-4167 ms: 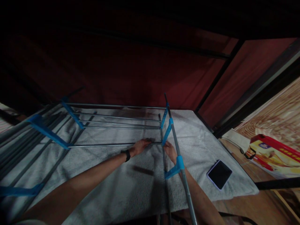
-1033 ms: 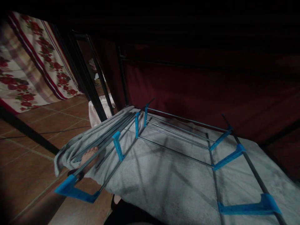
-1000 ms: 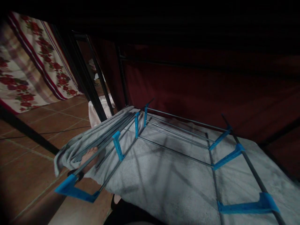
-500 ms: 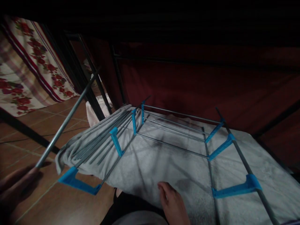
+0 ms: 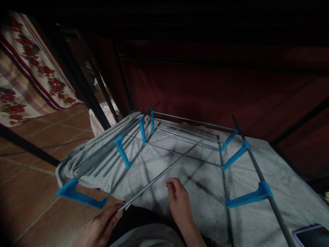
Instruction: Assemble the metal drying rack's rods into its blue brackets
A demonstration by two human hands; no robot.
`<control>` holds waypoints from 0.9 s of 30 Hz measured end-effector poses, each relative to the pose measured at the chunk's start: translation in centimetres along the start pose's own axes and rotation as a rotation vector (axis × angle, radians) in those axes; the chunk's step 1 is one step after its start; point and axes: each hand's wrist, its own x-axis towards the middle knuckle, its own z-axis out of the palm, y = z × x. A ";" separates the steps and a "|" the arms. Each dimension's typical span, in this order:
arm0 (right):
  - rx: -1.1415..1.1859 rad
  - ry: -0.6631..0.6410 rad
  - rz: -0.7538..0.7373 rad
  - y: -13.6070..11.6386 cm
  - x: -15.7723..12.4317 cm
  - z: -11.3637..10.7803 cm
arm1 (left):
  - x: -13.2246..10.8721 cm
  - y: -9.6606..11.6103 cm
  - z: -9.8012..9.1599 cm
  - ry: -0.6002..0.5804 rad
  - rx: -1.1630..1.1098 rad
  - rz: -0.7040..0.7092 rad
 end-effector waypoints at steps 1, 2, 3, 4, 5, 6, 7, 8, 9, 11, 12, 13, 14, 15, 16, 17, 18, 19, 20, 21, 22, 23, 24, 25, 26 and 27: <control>-0.095 0.029 -0.064 0.3 -0.2 -0.1 | 0.6 0.6 0.5 -0.050 0.045 0.021; -0.194 0.036 -0.144 0.6 -0.4 -0.1 | 1.3 1.3 0.8 -0.094 0.091 0.046; -0.287 0.014 -0.232 0.8 -0.5 -0.2 | 1.8 2.0 1.0 -0.131 0.127 0.081; -0.368 -0.035 -0.316 1.0 -0.4 -0.1 | 2.4 2.8 1.1 -0.156 0.146 0.122; -0.436 -0.100 -0.386 1.3 -0.4 -0.1 | 2.9 3.5 1.2 -0.172 0.155 0.169; -0.493 -0.171 -0.437 1.5 -0.2 0.1 | 3.4 4.2 1.2 -0.182 0.162 0.217; -0.539 -0.241 -0.472 1.8 0.1 0.2 | 3.8 4.7 1.1 -0.184 0.174 0.261; -0.573 -0.300 -0.496 2.1 0.5 0.5 | 4.3 5.0 1.0 -0.181 0.195 0.297; -0.601 -0.349 -0.512 2.5 0.9 0.7 | 4.7 5.2 1.0 -0.173 0.225 0.325; -0.645 -0.406 -0.522 2.9 1.8 1.4 | 5.4 5.0 0.8 -0.133 0.288 0.360; -0.662 -0.417 -0.517 3.0 2.2 1.7 | 5.7 4.8 0.8 -0.099 0.311 0.372; -0.675 -0.419 -0.505 3.1 2.7 2.0 | 6.0 4.4 0.8 -0.051 0.324 0.378; -0.688 -0.416 -0.489 3.0 3.1 2.4 | 6.3 4.1 0.8 0.012 0.327 0.376; -0.699 -0.414 -0.472 2.8 3.4 2.7 | 6.5 3.8 0.7 0.090 0.321 0.360; -0.708 -0.414 -0.453 2.6 3.7 3.1 | 6.6 3.5 0.8 0.178 0.305 0.329; -0.717 -0.415 -0.432 2.3 3.9 3.4 | 6.6 3.3 0.8 0.270 0.278 0.283; -0.726 -0.414 -0.408 2.1 4.1 3.8 | 6.6 3.0 0.9 0.357 0.240 0.224; -0.733 -0.414 -0.384 1.9 4.1 4.1 | 6.6 2.6 1.2 0.436 0.188 0.159; -0.736 -0.413 -0.361 1.8 4.1 4.5 | 6.6 2.1 1.6 0.500 0.123 0.087; -0.736 -0.413 -0.343 1.7 4.1 4.8 | 6.7 1.5 2.2 0.547 0.048 0.010; -0.734 -0.413 -0.330 1.7 4.1 5.2 | 6.9 0.7 3.0 0.579 -0.035 -0.072; -0.730 -0.411 -0.319 1.8 4.0 5.5 | 7.2 -0.3 4.0 0.598 -0.119 -0.156; -0.726 -0.410 -0.310 1.8 4.0 5.8 | 7.7 -1.4 5.1 0.609 -0.201 -0.243; -0.724 -0.412 -0.302 1.9 4.0 6.0 | 8.3 -2.5 6.2 0.620 -0.275 -0.322; -0.724 -0.421 -0.295 1.9 4.1 6.2 | 9.0 -3.6 7.3 0.631 -0.337 -0.380; -0.726 -0.437 -0.287 1.9 4.2 6.2 | 9.8 -4.7 8.2 0.654 -0.389 -0.418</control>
